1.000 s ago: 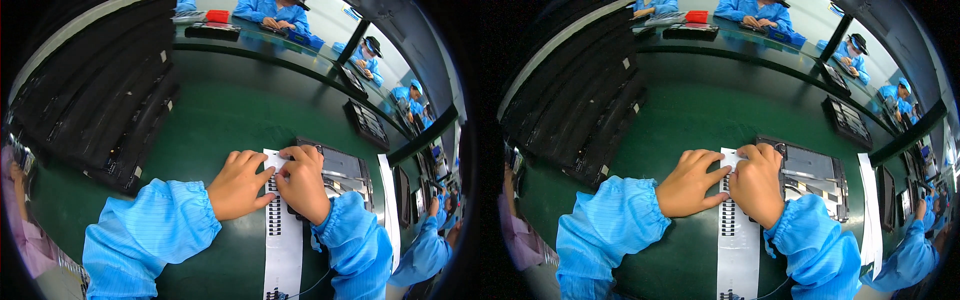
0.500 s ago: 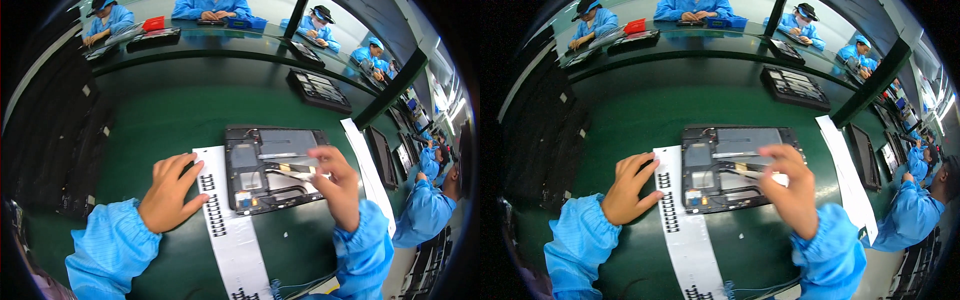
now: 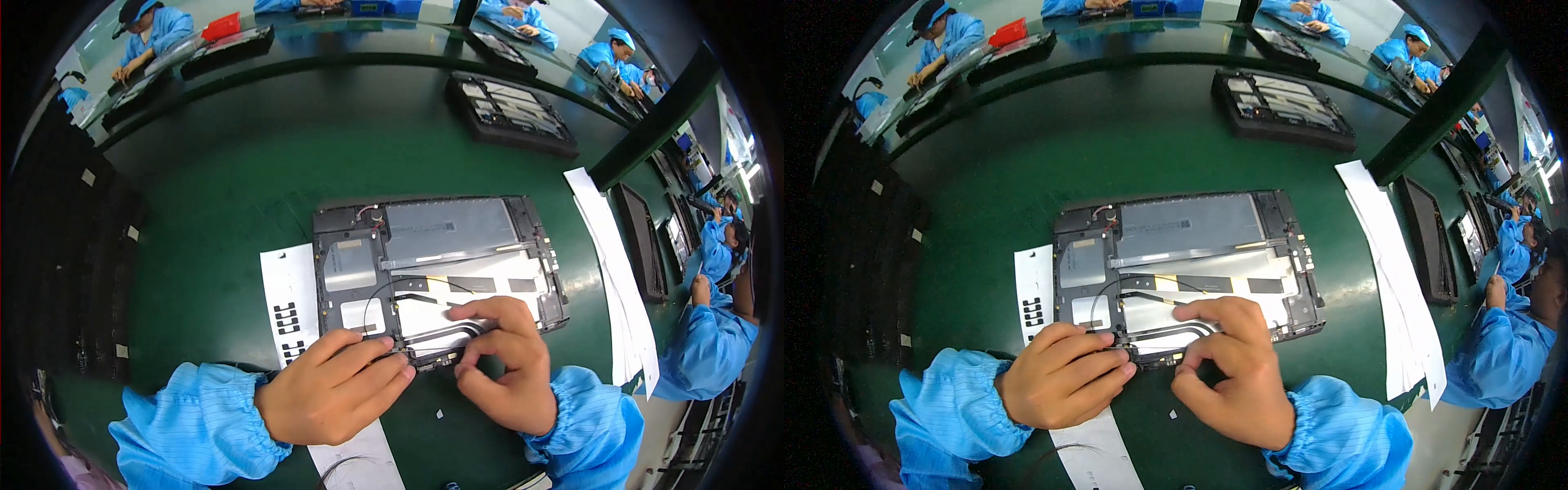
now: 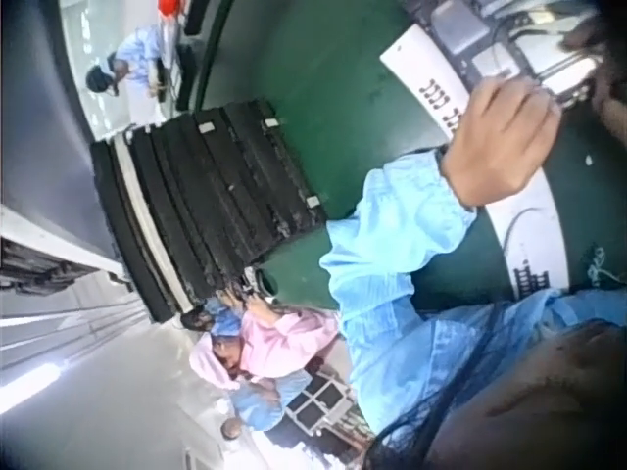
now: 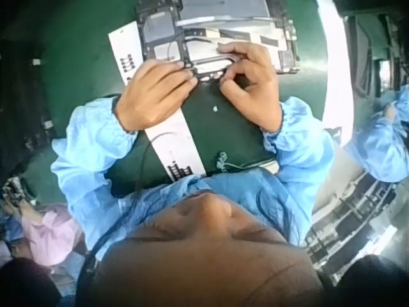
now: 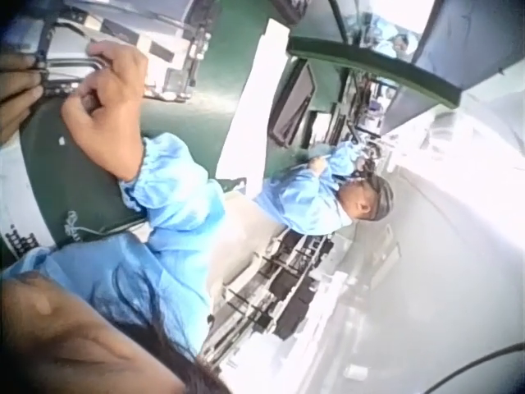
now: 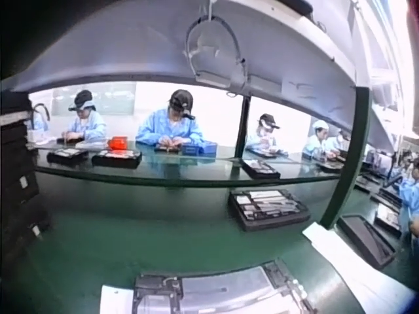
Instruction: The person assembles tablet devices by applying adhesive strips and internal cables to a tablet chassis, then attaching screen components. The adhesive strips are applied with tweezers.
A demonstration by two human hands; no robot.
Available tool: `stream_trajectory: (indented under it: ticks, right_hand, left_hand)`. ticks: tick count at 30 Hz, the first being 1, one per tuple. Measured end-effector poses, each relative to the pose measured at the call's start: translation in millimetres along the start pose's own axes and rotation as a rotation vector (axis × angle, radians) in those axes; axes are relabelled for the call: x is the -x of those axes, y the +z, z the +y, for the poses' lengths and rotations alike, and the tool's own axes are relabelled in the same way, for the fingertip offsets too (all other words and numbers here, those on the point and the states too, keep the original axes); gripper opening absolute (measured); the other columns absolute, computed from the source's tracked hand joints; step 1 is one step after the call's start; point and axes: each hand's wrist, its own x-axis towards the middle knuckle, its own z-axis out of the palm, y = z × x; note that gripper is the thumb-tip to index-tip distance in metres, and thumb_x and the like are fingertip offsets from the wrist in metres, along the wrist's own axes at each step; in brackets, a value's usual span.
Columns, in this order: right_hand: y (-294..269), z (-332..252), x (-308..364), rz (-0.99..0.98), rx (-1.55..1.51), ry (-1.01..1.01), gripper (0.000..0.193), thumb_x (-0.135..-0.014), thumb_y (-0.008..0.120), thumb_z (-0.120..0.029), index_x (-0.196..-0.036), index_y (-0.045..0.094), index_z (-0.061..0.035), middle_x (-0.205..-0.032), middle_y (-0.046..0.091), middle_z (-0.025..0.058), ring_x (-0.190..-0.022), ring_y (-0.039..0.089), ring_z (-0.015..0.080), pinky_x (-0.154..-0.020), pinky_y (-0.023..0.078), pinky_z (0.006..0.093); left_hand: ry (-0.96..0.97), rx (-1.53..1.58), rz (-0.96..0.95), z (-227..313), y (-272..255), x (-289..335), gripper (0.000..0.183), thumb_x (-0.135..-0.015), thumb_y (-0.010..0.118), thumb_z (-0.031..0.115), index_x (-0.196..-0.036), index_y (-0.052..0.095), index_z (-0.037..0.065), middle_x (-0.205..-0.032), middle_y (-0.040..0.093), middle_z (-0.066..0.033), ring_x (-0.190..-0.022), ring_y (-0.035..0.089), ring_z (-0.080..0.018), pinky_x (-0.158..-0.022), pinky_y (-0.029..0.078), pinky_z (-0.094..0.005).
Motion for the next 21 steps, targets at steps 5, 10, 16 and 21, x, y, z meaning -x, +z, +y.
stream_trajectory:
  ticks: [5, 10, 16, 21]
  right_hand:
    - [-5.8, -0.8, 0.0, 0.016, -0.031, 0.076, 0.011, -0.054, 0.063, 0.000, -0.060, 0.054, -0.0040, -0.101, 0.057, 0.0100, -0.092, 0.048, 0.0258, -0.080, 0.038, 0.0335]
    - [-3.3, 2.0, -1.8, 0.000, -0.042, 0.090, 0.011, -0.054, 0.062, 0.000, -0.060, 0.054, -0.0041, -0.101, 0.057, 0.0105, -0.091, 0.048, 0.0257, -0.079, 0.038, 0.0334]
    - [-3.0, -0.7, 0.0, 0.013, 0.024, 0.053, 0.011, -0.054, 0.062, 0.000, -0.060, 0.053, -0.0044, -0.099, 0.057, 0.0106, -0.090, 0.049, 0.0260, -0.078, 0.038, 0.0337]
    - [-0.8, 1.2, -0.4, 0.010, 0.049, 0.020, 0.011, -0.054, 0.062, -0.001, -0.060, 0.053, -0.0039, -0.098, 0.058, 0.0108, -0.089, 0.049, 0.0261, -0.078, 0.038, 0.0332]
  left_hand:
    - [-0.020, 0.049, 0.000, -0.2, 1.0, -3.1, 0.028, -0.065, 0.066, 0.007, -0.093, 0.063, 0.004, -0.094, 0.061, -0.0082, -0.090, 0.056, -0.0229, -0.073, 0.044, -0.0361]
    - [-0.031, 0.051, 0.002, 0.0, 2.3, -3.9, 0.028, -0.066, 0.065, 0.006, -0.094, 0.063, 0.004, -0.094, 0.061, -0.0084, -0.089, 0.057, -0.0232, -0.074, 0.044, -0.0363]
    - [-0.037, 0.043, 0.005, 3.9, 1.2, -3.9, 0.026, -0.067, 0.065, 0.007, -0.093, 0.063, 0.004, -0.095, 0.061, -0.0091, -0.090, 0.057, -0.0232, -0.075, 0.043, -0.0367]
    - [0.054, -0.040, -0.022, 9.8, 1.8, -8.3, 0.023, -0.071, 0.060, 0.006, -0.094, 0.064, 0.005, -0.103, 0.059, -0.0065, -0.097, 0.055, -0.0225, -0.076, 0.043, -0.0356]
